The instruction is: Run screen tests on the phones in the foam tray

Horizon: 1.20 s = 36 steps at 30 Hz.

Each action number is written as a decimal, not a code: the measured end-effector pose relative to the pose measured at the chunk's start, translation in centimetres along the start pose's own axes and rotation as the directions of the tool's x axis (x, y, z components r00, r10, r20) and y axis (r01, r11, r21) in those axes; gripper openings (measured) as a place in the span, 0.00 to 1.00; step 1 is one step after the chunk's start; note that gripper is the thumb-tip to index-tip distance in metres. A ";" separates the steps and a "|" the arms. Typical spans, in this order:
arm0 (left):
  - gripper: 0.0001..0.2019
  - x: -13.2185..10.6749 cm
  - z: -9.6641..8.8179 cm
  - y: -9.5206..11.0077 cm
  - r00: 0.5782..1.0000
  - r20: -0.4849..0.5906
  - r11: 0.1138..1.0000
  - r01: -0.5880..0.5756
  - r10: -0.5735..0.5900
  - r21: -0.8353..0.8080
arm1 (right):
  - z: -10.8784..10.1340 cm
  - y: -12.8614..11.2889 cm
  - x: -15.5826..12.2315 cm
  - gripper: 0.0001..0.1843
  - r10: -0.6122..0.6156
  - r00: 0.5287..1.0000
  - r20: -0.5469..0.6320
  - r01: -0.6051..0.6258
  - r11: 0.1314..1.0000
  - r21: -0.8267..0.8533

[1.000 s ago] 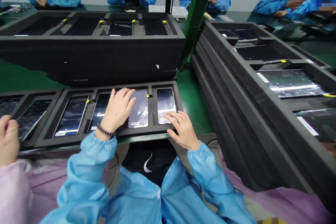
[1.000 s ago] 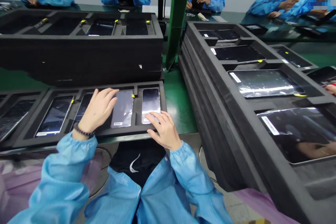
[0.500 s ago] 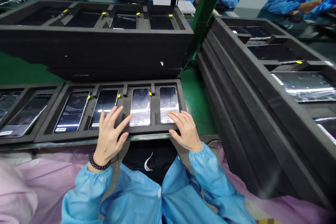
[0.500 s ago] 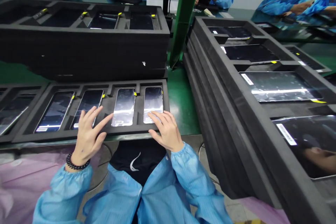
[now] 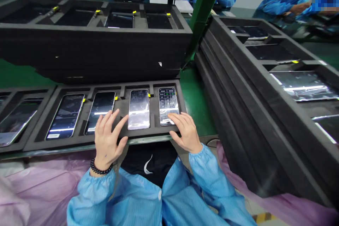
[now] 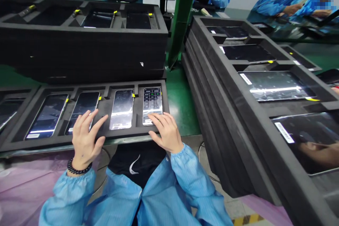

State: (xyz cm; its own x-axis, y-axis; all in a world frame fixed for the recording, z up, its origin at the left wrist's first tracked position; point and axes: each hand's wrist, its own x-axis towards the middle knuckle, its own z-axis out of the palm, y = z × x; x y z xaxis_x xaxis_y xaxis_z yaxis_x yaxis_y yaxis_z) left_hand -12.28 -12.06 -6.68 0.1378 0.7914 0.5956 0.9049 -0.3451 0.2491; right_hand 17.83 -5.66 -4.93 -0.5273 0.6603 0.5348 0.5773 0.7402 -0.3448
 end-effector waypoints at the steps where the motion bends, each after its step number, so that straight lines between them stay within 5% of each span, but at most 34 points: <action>1: 0.28 0.0 0.0 0.0 1.000 -0.002 1.000 0.004 -0.004 0.001 | 0.0 0.0 0.0 0.25 0.003 1.000 0.000 -0.003 1.000 0.006; 14: 0.19 -0.1 -0.3 -0.5 0.998 -0.005 0.996 -0.057 0.057 -0.073 | -0.9 0.6 0.4 0.18 0.117 0.991 -0.070 -0.098 0.968 0.230; 20: 0.23 -0.2 -0.1 -0.4 0.998 -0.035 0.995 -0.053 0.050 -0.082 | -1.2 2.0 2.5 0.23 0.318 0.947 -0.031 -0.318 0.948 0.019; 27: 0.26 -0.2 -0.1 -0.4 0.999 -0.033 0.994 -0.041 0.038 -0.097 | -1.1 2.3 2.7 0.27 0.380 0.918 0.110 -0.367 0.922 -0.120; 32: 0.30 1.7 -0.7 0.2 0.995 0.000 0.982 0.101 -0.102 -0.159 | -0.9 2.6 2.5 0.32 0.369 0.927 0.074 -0.372 0.927 0.041; 36: 0.28 4.8 0.3 0.7 0.984 0.138 0.986 0.131 -0.116 -0.105 | -0.5 2.9 2.2 0.30 0.386 0.923 0.006 -0.381 0.907 0.181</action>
State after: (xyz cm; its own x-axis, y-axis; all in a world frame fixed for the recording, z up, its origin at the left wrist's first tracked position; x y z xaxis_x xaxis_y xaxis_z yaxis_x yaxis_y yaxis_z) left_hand -10.87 -8.36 -3.90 0.0863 0.8881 0.4516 0.8678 -0.2897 0.4037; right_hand 18.68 -2.17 -4.34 -0.2676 0.8955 0.3555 0.6115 0.4430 -0.6556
